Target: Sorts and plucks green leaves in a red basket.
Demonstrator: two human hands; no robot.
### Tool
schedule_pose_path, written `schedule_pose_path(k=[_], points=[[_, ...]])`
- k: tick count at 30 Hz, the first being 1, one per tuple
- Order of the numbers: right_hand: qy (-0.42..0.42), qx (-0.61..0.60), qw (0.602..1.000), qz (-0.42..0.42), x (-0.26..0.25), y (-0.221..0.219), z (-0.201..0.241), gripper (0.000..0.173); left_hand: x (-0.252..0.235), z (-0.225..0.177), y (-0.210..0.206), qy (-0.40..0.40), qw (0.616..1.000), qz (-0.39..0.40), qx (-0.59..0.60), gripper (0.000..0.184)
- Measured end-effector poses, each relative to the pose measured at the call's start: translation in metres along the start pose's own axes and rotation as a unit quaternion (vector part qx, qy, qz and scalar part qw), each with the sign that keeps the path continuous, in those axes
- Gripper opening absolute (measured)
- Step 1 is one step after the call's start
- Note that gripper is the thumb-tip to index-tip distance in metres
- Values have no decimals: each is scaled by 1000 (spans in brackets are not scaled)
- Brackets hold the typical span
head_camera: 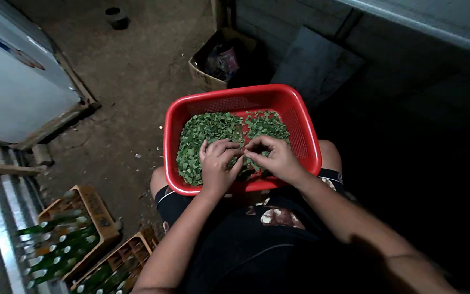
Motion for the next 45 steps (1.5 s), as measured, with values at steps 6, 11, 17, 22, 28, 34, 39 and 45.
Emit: schedule_pose_path(k=[6, 11, 17, 22, 28, 34, 39, 45], points=[[41, 51, 997, 40, -20, -3, 11, 13, -14, -2, 6, -27, 998, 45, -23, 12], [-13, 118, 984, 130, -44, 0, -26, 14, -15, 28, 32, 11, 996, 69, -61, 17], [-94, 296, 920, 238, -46, 2, -112, 11, 21, 115, 123, 171, 963, 26, -207, 29], [-185, 362, 859, 311, -42, -21, -138, 28, 67, 160, 173, 335, 895, 39, -292, 45], [-191, 316, 872, 322, -47, -30, -143, 24, 62, 132, 143, 264, 954, 8, -145, 40], [-202, 51, 958, 198, -31, 3, -91, 13, 44, 78, 56, 232, 958, 50, 163, 27], [-192, -122, 969, 99, -6, 1, -50, 4, 25, 31, -7, 278, 896, 126, 322, 24], [-120, -136, 983, -9, 8, -8, -36, 4, 16, 16, -28, 358, 820, 72, 441, 16]])
Point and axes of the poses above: each hand's wrist, its own x-axis away from the middle knuckle, its own y-axis out of the back of the hand, z = x × y, the point moved 6 cm from there along -x, towards the middle knuckle, and after that the axes turned 2 degrees about -y, right-handed, at the moved point
